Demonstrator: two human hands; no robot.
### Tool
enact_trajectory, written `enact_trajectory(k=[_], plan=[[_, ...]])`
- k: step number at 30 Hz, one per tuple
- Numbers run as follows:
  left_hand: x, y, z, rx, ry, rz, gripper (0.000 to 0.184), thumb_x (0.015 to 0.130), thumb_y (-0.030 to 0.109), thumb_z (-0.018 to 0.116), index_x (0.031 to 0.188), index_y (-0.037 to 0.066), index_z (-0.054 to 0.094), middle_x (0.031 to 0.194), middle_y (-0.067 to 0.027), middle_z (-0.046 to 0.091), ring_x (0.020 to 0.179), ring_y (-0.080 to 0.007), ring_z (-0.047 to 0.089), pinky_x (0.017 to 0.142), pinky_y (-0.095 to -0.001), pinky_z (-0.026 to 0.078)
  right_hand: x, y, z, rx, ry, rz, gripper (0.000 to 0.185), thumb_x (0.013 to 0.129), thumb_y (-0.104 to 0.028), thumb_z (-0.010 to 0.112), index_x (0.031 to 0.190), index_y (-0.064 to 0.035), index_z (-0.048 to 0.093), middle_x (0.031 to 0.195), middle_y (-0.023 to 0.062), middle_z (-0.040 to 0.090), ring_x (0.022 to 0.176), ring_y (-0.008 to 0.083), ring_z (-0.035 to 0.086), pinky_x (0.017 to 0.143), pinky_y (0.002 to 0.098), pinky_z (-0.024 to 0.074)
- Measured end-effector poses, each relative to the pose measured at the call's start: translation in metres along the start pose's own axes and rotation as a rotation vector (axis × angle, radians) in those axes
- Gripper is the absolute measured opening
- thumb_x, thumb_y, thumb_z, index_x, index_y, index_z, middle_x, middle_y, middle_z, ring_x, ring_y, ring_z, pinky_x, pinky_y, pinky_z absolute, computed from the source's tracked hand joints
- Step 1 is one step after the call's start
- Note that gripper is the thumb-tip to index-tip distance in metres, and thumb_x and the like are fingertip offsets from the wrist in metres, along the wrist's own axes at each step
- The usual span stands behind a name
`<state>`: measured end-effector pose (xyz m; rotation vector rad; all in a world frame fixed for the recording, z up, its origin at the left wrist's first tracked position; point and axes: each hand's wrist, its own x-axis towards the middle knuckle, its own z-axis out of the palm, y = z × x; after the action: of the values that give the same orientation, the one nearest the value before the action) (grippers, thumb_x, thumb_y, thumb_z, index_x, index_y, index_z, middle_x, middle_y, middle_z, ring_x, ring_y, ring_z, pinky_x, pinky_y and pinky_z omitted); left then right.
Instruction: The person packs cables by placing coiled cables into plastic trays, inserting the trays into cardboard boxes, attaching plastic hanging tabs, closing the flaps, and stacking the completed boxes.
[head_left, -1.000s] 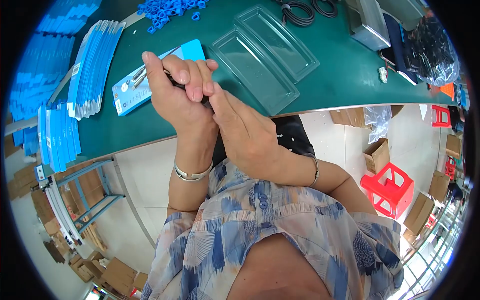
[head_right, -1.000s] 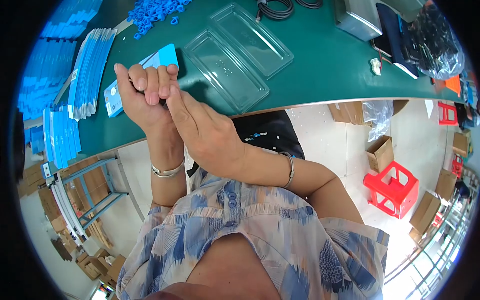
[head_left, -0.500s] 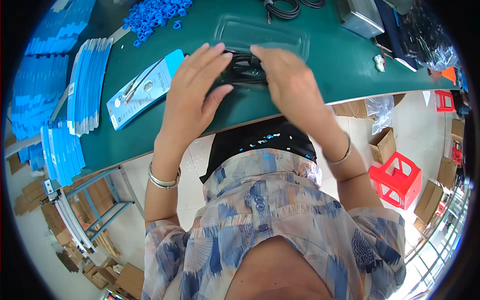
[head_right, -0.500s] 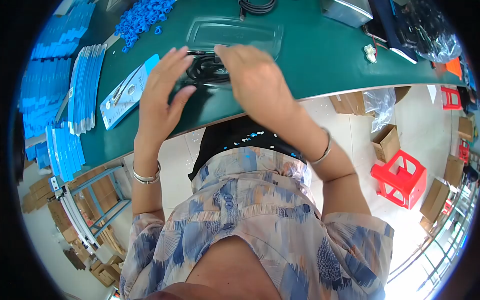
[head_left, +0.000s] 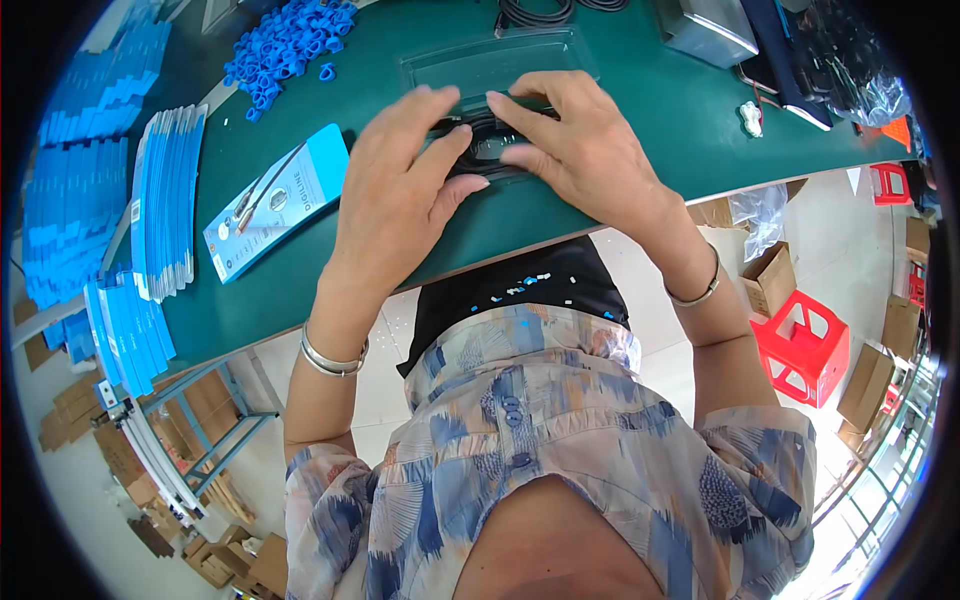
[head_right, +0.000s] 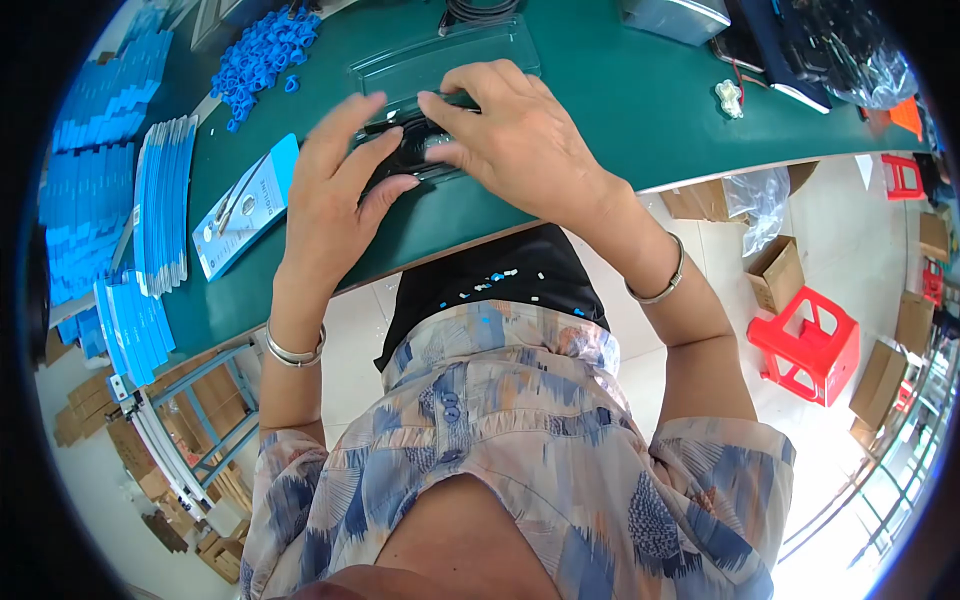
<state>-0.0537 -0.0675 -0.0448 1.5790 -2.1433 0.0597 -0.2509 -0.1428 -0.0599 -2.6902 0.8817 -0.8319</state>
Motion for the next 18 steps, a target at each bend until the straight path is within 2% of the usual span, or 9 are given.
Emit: enact_trajectory(k=[3,4,8,9,13,18], plan=[[-0.006,0.000,0.012,-0.073,0.084,0.054,0.031,0.076,0.018,0.071,0.105,0.007,0.065,0.112,-0.0037,0.063,0.101,-0.0209,0.055,0.091,-0.0348,0.043,0.001,0.004,-0.002,-0.185,-0.047,-0.157,0.048,0.092,-0.038,0.051,0.130,-0.0086,0.052,0.130,0.0083,0.053,0.114,0.0238,0.052,0.093,0.0327,0.0390],[-0.007,0.001,0.012,-0.072,0.083,0.051,0.031,0.076,0.018,0.071,0.105,0.007,0.065,0.112,-0.0037,0.063,0.101,-0.0209,0.055,0.091,-0.0348,0.043,-0.001,0.004,-0.002,-0.182,-0.049,-0.158,0.048,0.092,-0.038,0.051,0.130,-0.0086,0.052,0.130,0.0083,0.053,0.114,0.0238,0.052,0.093,0.0327,0.0390],[-0.013,0.012,0.010,-0.001,0.080,-0.027,0.026,0.075,0.016,0.071,0.100,0.007,0.068,0.112,-0.0027,0.063,0.103,-0.0220,0.053,0.096,-0.0366,0.042,-0.017,-0.004,0.000,-0.138,-0.145,-0.135,0.066,0.091,-0.056,0.038,0.136,-0.0084,0.045,0.143,0.0071,0.043,0.133,0.0240,0.038,0.108,0.0415,0.0263],[-0.010,0.010,0.008,-0.001,0.081,-0.021,0.026,0.075,0.016,0.071,0.100,0.007,0.068,0.112,-0.0027,0.063,0.103,-0.0220,0.053,0.096,-0.0366,0.042,-0.016,-0.002,-0.003,-0.141,-0.142,-0.133,0.066,0.091,-0.056,0.038,0.136,-0.0084,0.045,0.143,0.0071,0.043,0.133,0.0240,0.038,0.108,0.0415,0.0263],[-0.004,-0.001,-0.011,-0.310,-0.144,-0.179,0.023,0.075,0.013,0.071,0.096,0.005,0.069,0.114,-0.0018,0.063,0.107,-0.0226,0.053,0.099,-0.0369,0.040,-0.017,0.007,-0.022,-0.149,-0.326,-0.285,0.069,0.092,-0.056,0.036,0.135,-0.0027,0.043,0.143,0.0090,0.042,0.140,0.0228,0.025,0.113,0.0445,0.0196],[-0.022,-0.005,-0.027,-0.343,-0.281,-0.150,0.021,0.075,0.011,0.071,0.094,0.003,0.069,0.116,-0.0022,0.062,0.104,-0.0220,0.054,0.098,-0.0349,0.041,-0.041,-0.018,-0.015,-0.057,-0.361,-0.302,0.075,0.089,-0.064,0.031,0.140,-0.0090,0.038,0.146,0.0064,0.038,0.139,0.0232,0.028,0.114,0.0505,0.0131]])
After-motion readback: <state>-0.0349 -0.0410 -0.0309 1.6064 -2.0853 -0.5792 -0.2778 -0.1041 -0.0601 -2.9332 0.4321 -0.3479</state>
